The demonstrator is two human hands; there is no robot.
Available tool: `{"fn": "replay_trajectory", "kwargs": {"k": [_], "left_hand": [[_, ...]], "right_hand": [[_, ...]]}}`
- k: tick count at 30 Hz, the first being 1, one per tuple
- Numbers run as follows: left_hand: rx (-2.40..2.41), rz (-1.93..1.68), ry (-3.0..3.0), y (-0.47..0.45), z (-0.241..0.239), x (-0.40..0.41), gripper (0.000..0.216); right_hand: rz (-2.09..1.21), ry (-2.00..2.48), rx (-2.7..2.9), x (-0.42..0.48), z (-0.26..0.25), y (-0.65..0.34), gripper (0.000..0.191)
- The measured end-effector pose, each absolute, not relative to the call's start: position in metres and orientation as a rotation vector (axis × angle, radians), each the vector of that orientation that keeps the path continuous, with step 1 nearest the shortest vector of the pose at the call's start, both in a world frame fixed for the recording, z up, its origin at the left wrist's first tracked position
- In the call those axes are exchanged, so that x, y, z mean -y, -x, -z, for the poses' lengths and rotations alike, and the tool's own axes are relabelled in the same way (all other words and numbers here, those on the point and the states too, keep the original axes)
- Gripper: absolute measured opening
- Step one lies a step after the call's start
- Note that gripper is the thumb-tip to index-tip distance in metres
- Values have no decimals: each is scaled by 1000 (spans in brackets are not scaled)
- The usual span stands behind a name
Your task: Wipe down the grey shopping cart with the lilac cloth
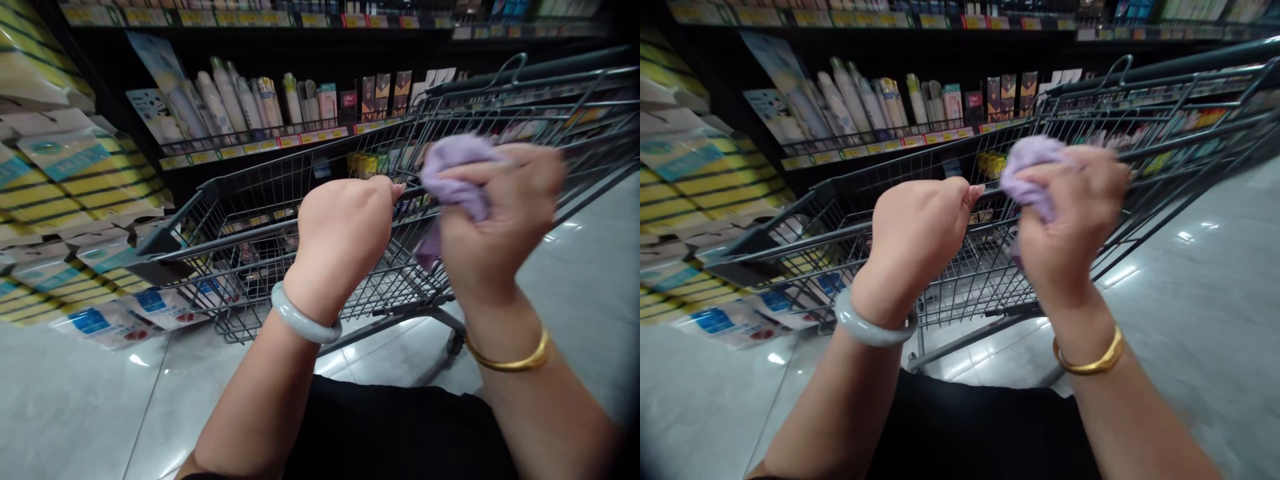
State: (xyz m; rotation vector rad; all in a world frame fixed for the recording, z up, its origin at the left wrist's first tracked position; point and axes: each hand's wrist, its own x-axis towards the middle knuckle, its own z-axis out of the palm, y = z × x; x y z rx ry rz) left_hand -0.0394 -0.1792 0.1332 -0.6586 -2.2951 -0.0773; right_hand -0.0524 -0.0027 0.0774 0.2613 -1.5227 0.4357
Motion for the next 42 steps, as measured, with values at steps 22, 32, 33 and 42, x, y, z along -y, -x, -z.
{"fn": "replay_trajectory", "kwargs": {"k": [22, 32, 33, 42], "left_hand": [[2392, 116, 744, 40, -147, 175, 40], [2313, -51, 650, 38, -140, 169, 34], [2317, -50, 640, 36, -140, 170, 34], [2408, -47, 263, 12, -138, 217, 56]], "right_hand": [[-462, -315, 1517, -15, -54, 60, 7], [-340, -537, 1599, 14, -39, 52, 21], [-335, -521, 1586, 6, -40, 55, 20], [-423, -444, 1583, 8, -32, 55, 20]]}}
